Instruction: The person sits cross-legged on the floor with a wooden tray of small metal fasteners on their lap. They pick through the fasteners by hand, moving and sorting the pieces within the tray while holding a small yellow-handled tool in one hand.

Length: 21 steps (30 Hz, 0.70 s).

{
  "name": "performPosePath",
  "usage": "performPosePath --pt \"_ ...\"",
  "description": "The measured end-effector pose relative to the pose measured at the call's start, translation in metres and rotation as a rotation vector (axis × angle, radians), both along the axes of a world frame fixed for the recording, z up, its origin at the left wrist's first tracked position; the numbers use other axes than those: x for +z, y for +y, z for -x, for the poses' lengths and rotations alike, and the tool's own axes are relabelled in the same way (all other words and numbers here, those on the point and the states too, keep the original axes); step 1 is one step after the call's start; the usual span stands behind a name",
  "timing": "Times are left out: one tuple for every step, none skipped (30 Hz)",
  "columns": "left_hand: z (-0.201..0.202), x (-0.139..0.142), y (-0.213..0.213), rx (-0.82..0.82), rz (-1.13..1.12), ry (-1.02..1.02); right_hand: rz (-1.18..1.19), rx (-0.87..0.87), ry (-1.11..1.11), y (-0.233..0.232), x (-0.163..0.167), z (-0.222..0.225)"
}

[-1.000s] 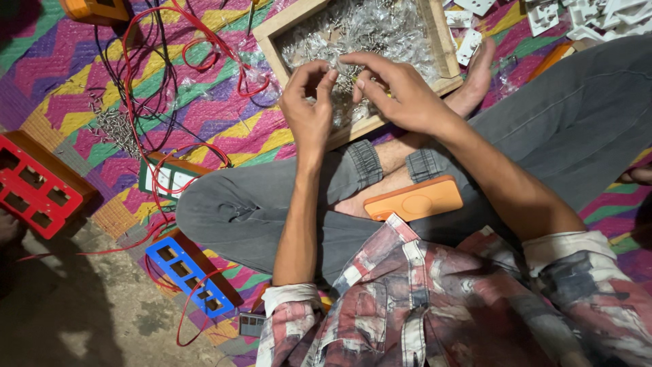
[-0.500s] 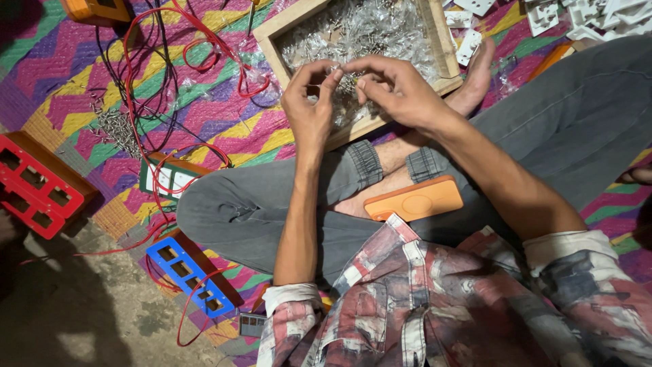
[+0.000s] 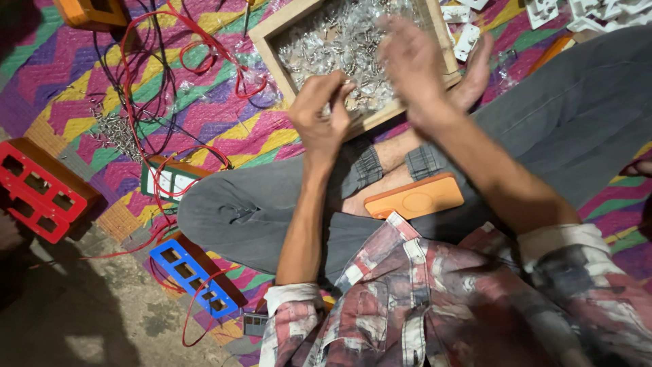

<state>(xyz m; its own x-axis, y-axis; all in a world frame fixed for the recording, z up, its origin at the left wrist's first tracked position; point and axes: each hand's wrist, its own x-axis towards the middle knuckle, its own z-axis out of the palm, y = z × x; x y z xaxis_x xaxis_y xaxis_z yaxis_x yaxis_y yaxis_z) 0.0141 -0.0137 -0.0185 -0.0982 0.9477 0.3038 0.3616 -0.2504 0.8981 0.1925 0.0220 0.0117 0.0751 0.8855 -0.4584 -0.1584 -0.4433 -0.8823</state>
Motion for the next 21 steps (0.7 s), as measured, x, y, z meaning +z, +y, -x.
performPosePath --pt "0.003 -0.001 -0.001 -0.021 0.069 -0.087 -0.002 -0.085 0.017 0.01 0.003 -0.011" --pt "0.009 -0.003 0.001 -0.044 0.133 -0.171 -0.011 -0.172 0.036 0.016 0.005 -0.022" --pt "0.013 -0.005 0.003 -0.065 0.197 -0.257 -0.003 -0.22 0.078 0.018 0.006 -0.029" --pt "0.015 -0.009 0.005 -0.049 0.287 -0.371 0.01 -0.261 0.121 0.018 0.008 -0.036" --pt "0.017 -0.013 0.009 -0.028 0.379 -0.483 0.027 -0.298 0.168 0.016 0.007 -0.039" --pt "0.018 -0.017 0.012 -0.008 0.468 -0.594 -0.01 -0.187 0.179 0.014 0.006 -0.037" --pt "0.019 -0.02 0.014 -0.031 0.477 -0.606 -0.053 -0.077 0.188 0.011 0.004 -0.033" --pt "0.019 -0.023 0.015 -0.058 0.484 -0.619 -0.099 0.03 0.194 0.008 0.003 -0.03" --pt "0.018 -0.025 0.017 -0.088 0.492 -0.632 -0.096 0.136 0.09 0.005 0.003 -0.023" --pt "0.016 -0.027 0.017 -0.111 0.491 -0.621 -0.089 0.239 -0.018 0.002 0.002 -0.016" --pt "0.016 -0.028 0.016 -0.134 0.495 -0.61 -0.075 0.341 -0.126 0.0 0.003 -0.01" --pt "0.016 -0.028 0.014 -0.154 0.499 -0.596 -0.294 0.378 -0.21 -0.002 0.004 -0.005" --pt "0.016 -0.028 0.013 -0.18 0.497 -0.546 -0.517 0.418 -0.288 -0.003 0.005 0.0" --pt "0.016 -0.027 0.013 -0.205 0.493 -0.495 -0.743 0.461 -0.361 -0.004 0.006 0.003" --pt "0.017 -0.027 0.013 -0.231 0.488 -0.445 -0.682 0.475 -0.432 -0.004 0.008 0.005" --pt "0.018 -0.027 0.013 -0.238 0.506 -0.472 -0.62 0.488 -0.504 -0.004 0.009 0.006" --pt "0.018 -0.027 0.014 -0.247 0.525 -0.5 -0.555 0.502 -0.577 -0.004 0.01 0.005" --pt "0.018 -0.027 0.015 -0.255 0.544 -0.528 -0.514 0.496 -0.569 -0.004 0.011 0.004" --pt "0.019 -0.026 0.016 -0.268 0.561 -0.537 -0.475 0.49 -0.558 -0.004 0.011 0.004" --pt "0.019 -0.026 0.017 -0.281 0.577 -0.545 -0.436 0.483 -0.547 -0.004 0.011 0.003" --pt "0.019 -0.024 0.017 -0.294 0.594 -0.554 -0.435 0.484 -0.543 -0.004 0.01 0.003"
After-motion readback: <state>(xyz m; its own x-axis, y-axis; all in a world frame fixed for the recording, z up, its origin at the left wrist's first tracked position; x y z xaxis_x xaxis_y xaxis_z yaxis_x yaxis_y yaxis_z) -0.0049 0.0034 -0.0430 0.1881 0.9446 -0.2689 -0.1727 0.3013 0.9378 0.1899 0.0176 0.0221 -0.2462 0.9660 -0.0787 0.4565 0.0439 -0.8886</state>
